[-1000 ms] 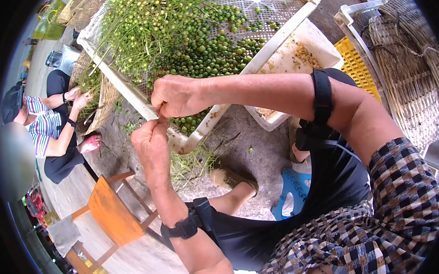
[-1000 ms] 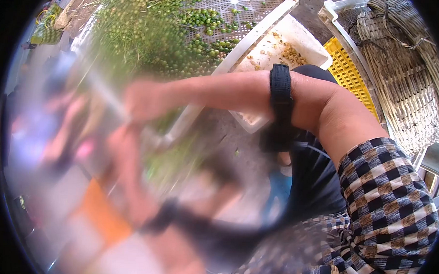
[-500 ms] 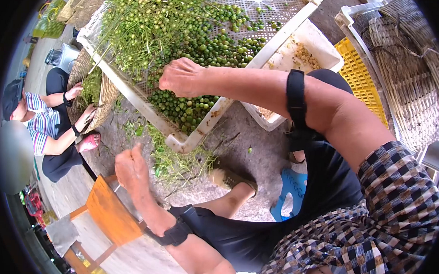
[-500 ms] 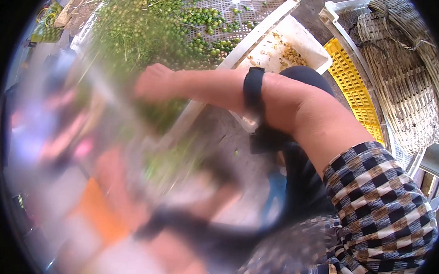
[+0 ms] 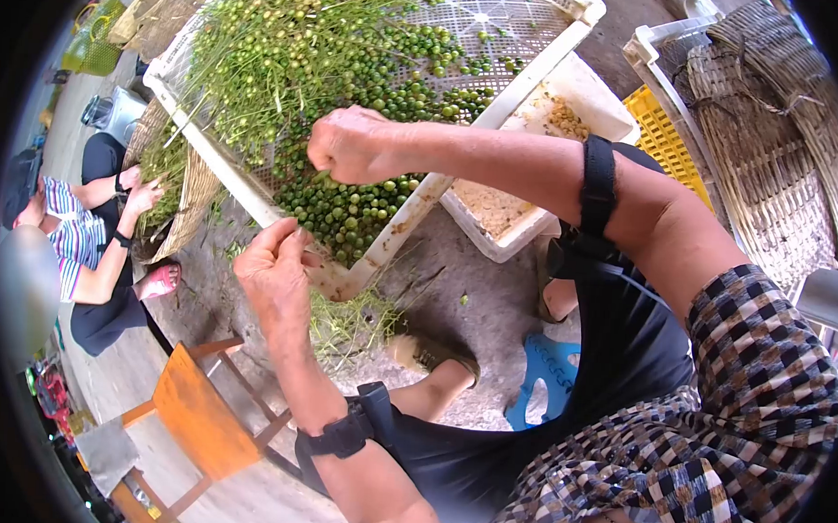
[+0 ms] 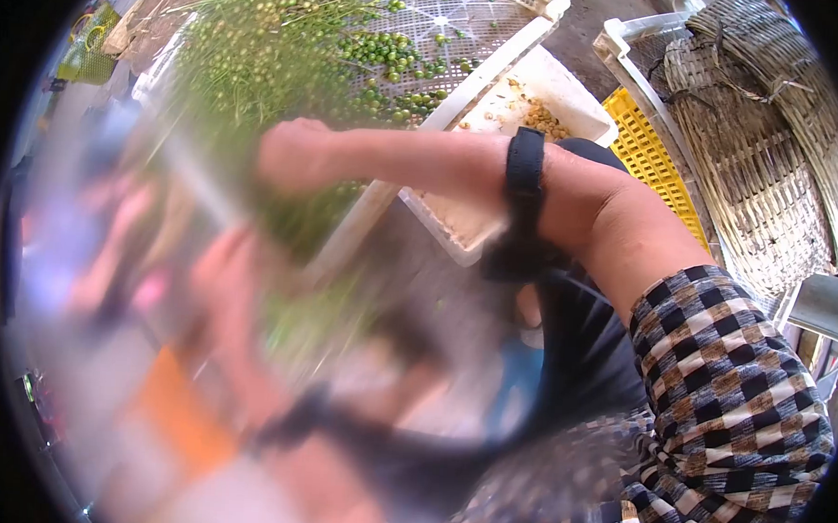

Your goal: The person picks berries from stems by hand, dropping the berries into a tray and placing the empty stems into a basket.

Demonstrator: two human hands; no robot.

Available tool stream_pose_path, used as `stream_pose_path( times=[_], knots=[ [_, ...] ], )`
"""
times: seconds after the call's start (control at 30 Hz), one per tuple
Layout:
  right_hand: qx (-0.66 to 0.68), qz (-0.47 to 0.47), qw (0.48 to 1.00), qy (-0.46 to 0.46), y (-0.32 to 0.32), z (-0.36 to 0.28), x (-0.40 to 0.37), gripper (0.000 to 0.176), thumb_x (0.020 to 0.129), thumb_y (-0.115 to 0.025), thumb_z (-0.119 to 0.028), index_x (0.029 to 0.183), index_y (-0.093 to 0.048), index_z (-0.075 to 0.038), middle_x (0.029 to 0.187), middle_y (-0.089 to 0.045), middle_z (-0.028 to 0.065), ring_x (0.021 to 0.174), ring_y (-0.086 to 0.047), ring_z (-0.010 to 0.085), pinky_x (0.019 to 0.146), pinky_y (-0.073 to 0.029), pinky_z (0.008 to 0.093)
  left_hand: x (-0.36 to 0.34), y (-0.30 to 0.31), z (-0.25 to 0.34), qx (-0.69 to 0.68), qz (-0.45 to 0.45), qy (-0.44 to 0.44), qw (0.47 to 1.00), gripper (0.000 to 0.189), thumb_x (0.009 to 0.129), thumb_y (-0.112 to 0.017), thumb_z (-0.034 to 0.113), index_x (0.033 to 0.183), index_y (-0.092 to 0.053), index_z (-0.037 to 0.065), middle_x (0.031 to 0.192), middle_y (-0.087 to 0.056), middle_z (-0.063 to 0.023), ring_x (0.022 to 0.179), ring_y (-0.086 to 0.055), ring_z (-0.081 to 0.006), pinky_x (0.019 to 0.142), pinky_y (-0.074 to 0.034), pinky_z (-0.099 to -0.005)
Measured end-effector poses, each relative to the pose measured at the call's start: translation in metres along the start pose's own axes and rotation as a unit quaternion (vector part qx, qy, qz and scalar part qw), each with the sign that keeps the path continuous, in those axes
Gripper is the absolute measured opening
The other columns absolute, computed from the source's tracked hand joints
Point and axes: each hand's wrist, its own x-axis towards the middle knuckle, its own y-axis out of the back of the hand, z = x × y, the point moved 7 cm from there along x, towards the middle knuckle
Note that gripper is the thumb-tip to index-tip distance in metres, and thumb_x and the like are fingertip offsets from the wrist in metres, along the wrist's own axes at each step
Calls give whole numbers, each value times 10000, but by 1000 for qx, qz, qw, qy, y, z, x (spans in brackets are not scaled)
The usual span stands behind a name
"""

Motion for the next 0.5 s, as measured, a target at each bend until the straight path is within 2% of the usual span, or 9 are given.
stream_pose_path(
  times=[0.03, 0.07, 0.1, 0.17, 0.2, 0.23, 0.3, 0.37, 0.5],
  knots=[
    [-18, -12, 1000, -13, 0, -2, -2, 62, 596, -559, -59, 654, -578, -46, 642, -578, 116, 673, -578, 286, 607, -443, 379, 0, -7, 7, 5, -8, -35, 999, 193, 733, -556, 9, 904, -599, -70, 671, -592, -86, 483, -530, -103, 418, -376, -209],
    [-1, 24, 1000, -9, -3, 1, -1, 111, 588, -522, -46, 683, -580, -54, 647, -579, 122, 693, -580, 312, 614, -448, 384, 3, -13, 1, -17, -17, -6, 1000, 201, 728, -559, 8, 907, -594, -79, 665, -589, -86, 478, -522, -102, 420, -377, -208],
    [2, 6, 1000, -18, -6, 2, -2, 131, 585, -521, -39, 702, -578, -54, 664, -584, 130, 705, -584, 317, 612, -450, 389, 4, -16, 2, -18, -23, -9, 1000, 201, 728, -559, 8, 907, -594, -79, 665, -589, -86, 478, -522, -102, 420, -377, -208],
    [18, 26, 999, 17, -7, -6, -6, 120, 583, -525, -41, 690, -578, -48, 667, -584, 134, 702, -588, 312, 610, -451, 395, 5, -19, -1, -15, -24, 28, 999, 208, 730, -552, 9, 914, -592, -78, 661, -585, -81, 468, -511, -101, 419, -375, -207],
    [11, 1, 1000, 20, -8, -11, -8, 120, 575, -528, -42, 684, -580, -43, 679, -589, 135, 711, -590, 308, 610, -454, 397, 6, -20, -1, -8, -17, 17, 1000, 206, 755, -560, 53, 915, -594, -72, 654, -580, -70, 461, -501, -88, 401, -352, -198],
    [33, 30, 998, 49, -5, -19, -11, 94, 577, -536, -57, 659, -581, -45, 671, -588, 142, 704, -587, 319, 601, -449, 403, 5, -22, 5, -9, -22, 15, 1000, 206, 755, -560, 53, 915, -594, -72, 654, -580, -70, 461, -501, -88, 401, -352, -198],
    [112, 71, 987, 93, 0, -36, -21, 69, 581, -547, -77, 633, -579, -45, 645, -580, 152, 667, -581, 331, 568, -442, 405, 0, -28, 12, -110, -29, 61, 992, 206, 783, -560, 93, 917, -597, -60, 653, -582, -62, 460, -496, -74, 385, -328, -186],
    [143, 62, 987, 39, -10, -33, -24, 68, 592, -558, -106, 614, -575, -43, 613, -566, 159, 626, -576, 335, 530, -432, 401, 5, -30, -6, -143, -47, 59, 987, 204, 801, -564, 123, 896, -600, -54, 646, -581, -54, 465, -498, -66, 379, -319, -177],
    [140, 67, 987, 30, -5, -35, -31, 83, 608, -553, -120, 621, -545, -38, 600, -560, 152, 609, -571, 336, 515, -430, 398, 6, -33, -17, -225, -59, 116, 966, 165, 794, -574, 99, 837, -598, -58, 634, -577, -57, 475, -510, -87, 382, -337, -176]
  ],
)
